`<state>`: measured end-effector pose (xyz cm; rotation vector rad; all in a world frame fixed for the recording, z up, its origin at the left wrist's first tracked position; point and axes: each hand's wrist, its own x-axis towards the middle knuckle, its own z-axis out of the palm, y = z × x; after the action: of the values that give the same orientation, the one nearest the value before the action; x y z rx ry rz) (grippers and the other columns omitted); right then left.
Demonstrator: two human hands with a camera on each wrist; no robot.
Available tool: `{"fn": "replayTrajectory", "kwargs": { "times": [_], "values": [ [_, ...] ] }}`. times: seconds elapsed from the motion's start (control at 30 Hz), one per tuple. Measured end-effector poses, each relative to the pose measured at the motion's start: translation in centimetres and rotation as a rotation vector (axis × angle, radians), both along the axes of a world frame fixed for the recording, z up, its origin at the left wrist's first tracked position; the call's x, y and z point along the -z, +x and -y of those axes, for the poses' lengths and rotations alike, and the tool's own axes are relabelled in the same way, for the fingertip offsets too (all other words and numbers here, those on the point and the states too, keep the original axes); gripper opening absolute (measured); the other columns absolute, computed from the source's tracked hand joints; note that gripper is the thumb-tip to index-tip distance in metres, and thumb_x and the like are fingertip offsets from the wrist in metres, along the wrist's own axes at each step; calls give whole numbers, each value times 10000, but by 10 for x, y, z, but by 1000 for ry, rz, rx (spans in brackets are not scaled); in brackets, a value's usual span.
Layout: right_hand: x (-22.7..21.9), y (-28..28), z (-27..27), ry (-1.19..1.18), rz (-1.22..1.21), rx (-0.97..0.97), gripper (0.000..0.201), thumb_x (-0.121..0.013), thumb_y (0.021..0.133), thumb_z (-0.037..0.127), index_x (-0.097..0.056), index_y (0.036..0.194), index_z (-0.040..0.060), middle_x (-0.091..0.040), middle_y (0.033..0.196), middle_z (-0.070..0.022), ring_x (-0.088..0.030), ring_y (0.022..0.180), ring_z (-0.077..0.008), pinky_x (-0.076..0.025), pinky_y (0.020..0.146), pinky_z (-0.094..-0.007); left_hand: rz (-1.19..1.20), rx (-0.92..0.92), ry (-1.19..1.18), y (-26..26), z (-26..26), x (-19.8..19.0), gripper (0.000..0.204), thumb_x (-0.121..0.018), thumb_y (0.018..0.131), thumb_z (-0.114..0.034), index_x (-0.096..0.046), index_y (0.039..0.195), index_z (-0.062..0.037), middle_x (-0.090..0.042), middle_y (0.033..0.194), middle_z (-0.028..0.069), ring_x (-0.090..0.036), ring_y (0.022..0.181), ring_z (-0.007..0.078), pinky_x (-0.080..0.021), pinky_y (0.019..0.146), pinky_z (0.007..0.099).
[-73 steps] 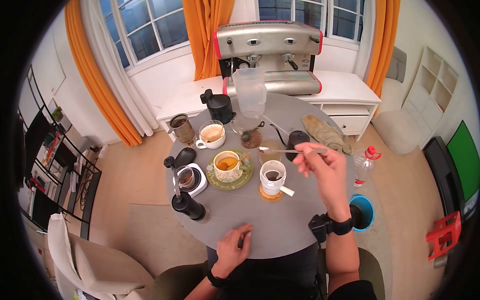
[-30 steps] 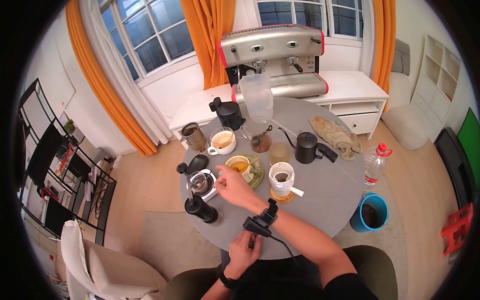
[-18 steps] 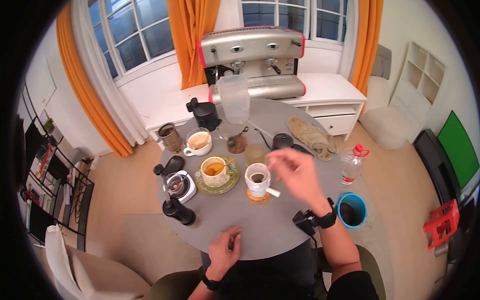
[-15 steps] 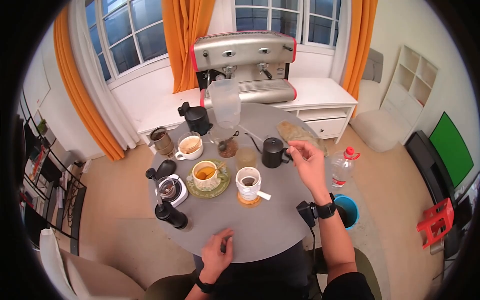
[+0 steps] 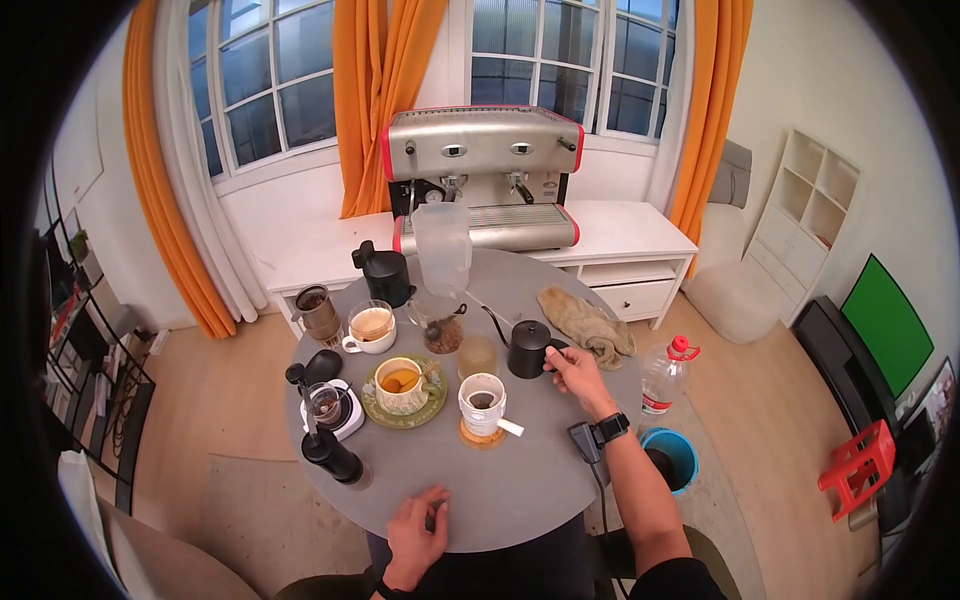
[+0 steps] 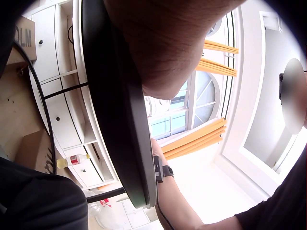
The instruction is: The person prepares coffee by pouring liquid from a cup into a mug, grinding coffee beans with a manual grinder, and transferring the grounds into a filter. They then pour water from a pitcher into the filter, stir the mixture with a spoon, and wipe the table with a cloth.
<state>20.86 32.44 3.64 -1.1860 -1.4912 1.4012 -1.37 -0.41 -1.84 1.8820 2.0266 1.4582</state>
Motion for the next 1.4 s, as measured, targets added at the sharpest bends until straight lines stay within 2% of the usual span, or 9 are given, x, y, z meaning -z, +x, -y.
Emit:
{"fn": "replayTrajectory", "kwargs": {
  "times": [0.13,0.37,0.53,0.63,0.93,1.03,1.17,1.23,1.4],
  "values": [
    [5,6,1,-26,-62,-95,350,-674,1060,361,-652,872,66,-645,777,-4,-568,643,-83,-441,570,-253,5,11,7,1,-1,1,303,-735,905,-45,-696,1204,-72,-782,965,-7,-654,663,199,-550,626,348],
    [-1,24,43,-11,-118,38,366,-667,1054,344,-614,804,82,-601,738,1,-547,629,-97,-401,574,-260,7,8,-18,0,1,-2,286,-732,912,-61,-697,1195,-83,-779,964,-5,-661,673,196,-551,618,347],
    [-24,56,94,-13,-143,113,347,-663,1055,321,-616,807,82,-602,735,0,-546,632,-97,-395,583,-260,-18,14,-11,0,1,3,276,-729,913,-59,-700,1186,-91,-758,940,-1,-657,669,204,-545,606,356],
    [-31,74,125,-13,-114,160,339,-659,1058,300,-617,809,75,-601,714,-5,-532,615,-97,-385,576,-257,20,16,-52,2,2,-4,243,-750,882,-28,-707,1120,-53,-781,978,13,-634,666,215,-550,640,362],
    [-49,95,178,-43,-97,204,322,-652,1062,269,-623,806,74,-616,711,-1,-530,592,-74,-384,550,-239,121,59,-52,2,2,-6,284,-753,892,-28,-709,1171,-62,-782,1017,30,-658,712,190,-532,611,326],
    [-51,102,181,-17,-98,211,321,-652,1061,269,-624,807,74,-612,698,4,-522,580,-65,-376,540,-231,264,97,-101,5,3,-17,311,-756,894,-20,-710,1198,-66,-779,1038,57,-682,739,176,-513,571,299],
    [-58,105,187,1,-35,203,316,-650,1060,265,-626,810,73,-605,688,12,-504,568,-52,-356,526,-223,190,181,-106,11,2,-37,363,-751,894,-11,-699,1247,-74,-771,1076,83,-709,768,172,-526,561,285],
    [-67,104,192,-12,-36,184,323,-654,1059,259,-619,802,67,-595,696,12,-513,607,-63,-371,566,-237,164,241,-81,18,-3,-48,385,-750,894,-10,-694,1269,-81,-766,1099,90,-720,780,177,-540,569,289],
    [-88,100,205,45,-14,153,330,-664,1057,260,-609,798,63,-567,686,30,-486,616,-50,-354,569,-241,49,401,-55,36,-16,-87,472,-726,928,-72,-639,1391,-94,-726,1263,105,-744,947,261,-611,735,349]
  ]
}}
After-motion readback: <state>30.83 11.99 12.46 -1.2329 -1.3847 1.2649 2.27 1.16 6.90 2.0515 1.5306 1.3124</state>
